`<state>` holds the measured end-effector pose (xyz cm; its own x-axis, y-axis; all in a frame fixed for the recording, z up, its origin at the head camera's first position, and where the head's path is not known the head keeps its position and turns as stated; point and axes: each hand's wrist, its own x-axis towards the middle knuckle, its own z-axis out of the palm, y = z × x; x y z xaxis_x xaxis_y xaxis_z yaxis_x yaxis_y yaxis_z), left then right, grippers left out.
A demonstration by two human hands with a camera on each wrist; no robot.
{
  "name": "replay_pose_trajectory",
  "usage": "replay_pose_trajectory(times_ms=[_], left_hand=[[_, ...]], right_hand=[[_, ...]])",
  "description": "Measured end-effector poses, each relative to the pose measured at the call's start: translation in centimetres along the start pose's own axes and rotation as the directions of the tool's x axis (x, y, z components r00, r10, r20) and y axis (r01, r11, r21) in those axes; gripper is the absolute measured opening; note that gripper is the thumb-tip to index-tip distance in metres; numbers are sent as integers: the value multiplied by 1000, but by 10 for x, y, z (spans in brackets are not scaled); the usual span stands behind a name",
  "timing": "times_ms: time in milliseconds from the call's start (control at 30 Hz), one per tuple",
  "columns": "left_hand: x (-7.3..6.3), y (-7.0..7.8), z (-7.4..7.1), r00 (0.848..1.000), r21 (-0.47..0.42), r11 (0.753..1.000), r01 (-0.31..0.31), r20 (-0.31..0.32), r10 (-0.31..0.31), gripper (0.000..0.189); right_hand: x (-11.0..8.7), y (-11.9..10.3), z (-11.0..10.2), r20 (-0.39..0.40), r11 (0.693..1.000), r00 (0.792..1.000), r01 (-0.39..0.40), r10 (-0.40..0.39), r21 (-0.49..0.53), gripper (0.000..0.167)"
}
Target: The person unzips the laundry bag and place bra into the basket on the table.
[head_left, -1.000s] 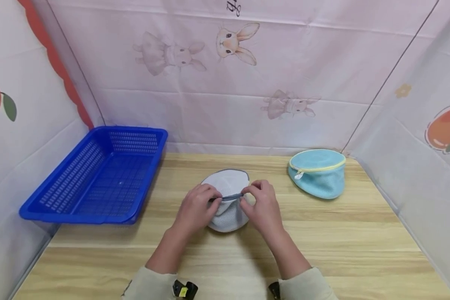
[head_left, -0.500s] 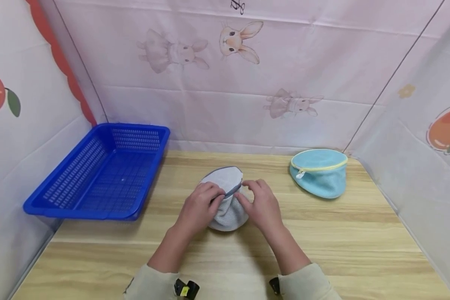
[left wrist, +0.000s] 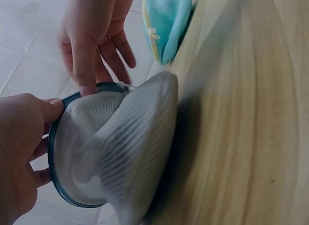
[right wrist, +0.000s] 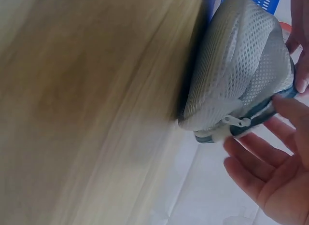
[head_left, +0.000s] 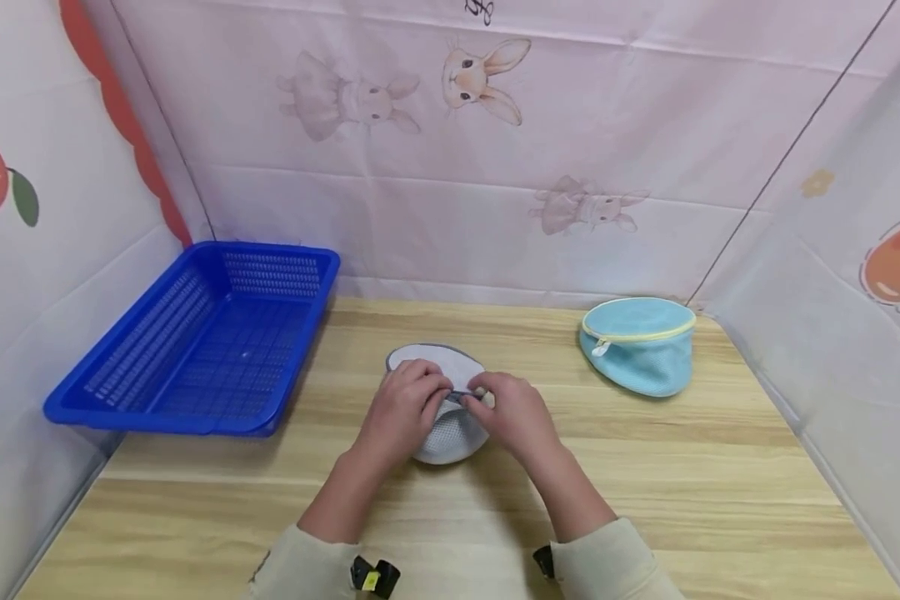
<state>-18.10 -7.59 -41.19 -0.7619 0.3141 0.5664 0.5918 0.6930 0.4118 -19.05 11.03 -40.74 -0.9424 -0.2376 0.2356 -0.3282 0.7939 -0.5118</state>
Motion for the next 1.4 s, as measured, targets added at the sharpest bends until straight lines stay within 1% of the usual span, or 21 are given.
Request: replay_pose_trajectory(times_ms=[100, 167, 233, 333, 433, 467, 500, 533, 567, 633, 700, 733, 767, 833, 900, 967, 1067, 1133, 1200, 1300, 1400], left_hand=[[-1, 0, 3, 1000, 2, 1000, -9, -28, 9, 6], [-2, 0, 4, 998, 7, 1000, -6, -56, 6, 9], [-2, 0, 5, 997, 9, 1000, 7, -83, -6, 14], [-2, 1, 7, 994, 6, 999, 41, -100, -40, 21], [-2, 1, 8, 992, -9, 998, 61, -108, -62, 22], [-2, 1, 8, 992, -18, 998, 61, -108, -62, 21], [-3, 1, 8, 992, -23, 998, 59, -106, -61, 20], [-3, 1, 8, 993, -24, 998, 56, -99, -58, 17], [-3, 1, 9, 995, -25, 998, 55, -86, -57, 15], [-4, 2, 9, 997, -18, 998, 55, -49, -56, 13], [-5, 2, 10, 997, -7, 997, 72, -1, -72, 18], [-5, 3, 10, 996, -4, 997, 83, 24, -83, 20], [-5, 3, 10, 994, -1, 995, 99, 48, -99, 22], [-4, 4, 11, 986, 10, 991, 132, 100, -133, 23], [-3, 5, 12, 974, 16, 987, 160, 158, -160, 23], [-1, 6, 14, 959, 32, 984, 177, 220, -180, 20], [2, 8, 16, 936, 50, 981, 188, 294, -195, 18], [3, 8, 17, 926, 54, 979, 194, 320, -201, 18], [4, 8, 18, 923, 50, 978, 201, 326, -206, 18], [5, 7, 18, 925, 55, 976, 212, 311, -218, 18], [8, 4, 18, 922, 99, 963, 249, 281, -267, 21]], right_hand=[[0, 0, 4, 10, 1000, 1000, 1, -1, 7, 19], [-1, 0, 6, -34, 999, 999, -12, 14, 38, 17], [-2, 2, 7, -104, 995, 993, -37, 47, 96, 14], [-2, 4, 8, -211, 974, 970, -79, 125, 214, 12], [0, 9, 8, -271, 927, 936, -120, 225, 355, 13], [1, 11, 8, -274, 900, 923, -141, 271, 413, 14], [2, 13, 9, -267, 860, 910, -158, 317, 485, 16], [2, 15, 9, -248, 806, 896, -176, 370, 566, 17], [3, 18, 9, -218, 737, 878, -197, 426, 647, 18], [4, 22, 10, -144, 579, 841, -225, 521, 784, 21], [3, 25, 10, -57, 445, 814, -255, 578, 858, 25], [3, 27, 10, -11, 402, 805, -284, 593, 871, 28], [3, 28, 11, 37, 376, 804, -318, 594, 871, 31], [1, 29, 11, 135, 370, 813, -398, 566, 839, 38], [0, 28, 13, 224, 394, 827, -461, 515, 795, 42], [-1, 26, 14, 275, 451, 843, -490, 461, 746, 43], [-3, 24, 15, 300, 543, 860, -497, 412, 677, 41], [-4, 23, 16, 327, 589, 860, -507, 391, 630, 43], [-4, 24, 18, 375, 601, 850, -528, 371, 601, 43], [-4, 25, 22, 439, 604, 831, -551, 341, 575, 38], [-3, 26, 25, 462, 610, 829, -550, 315, 571, 26]])
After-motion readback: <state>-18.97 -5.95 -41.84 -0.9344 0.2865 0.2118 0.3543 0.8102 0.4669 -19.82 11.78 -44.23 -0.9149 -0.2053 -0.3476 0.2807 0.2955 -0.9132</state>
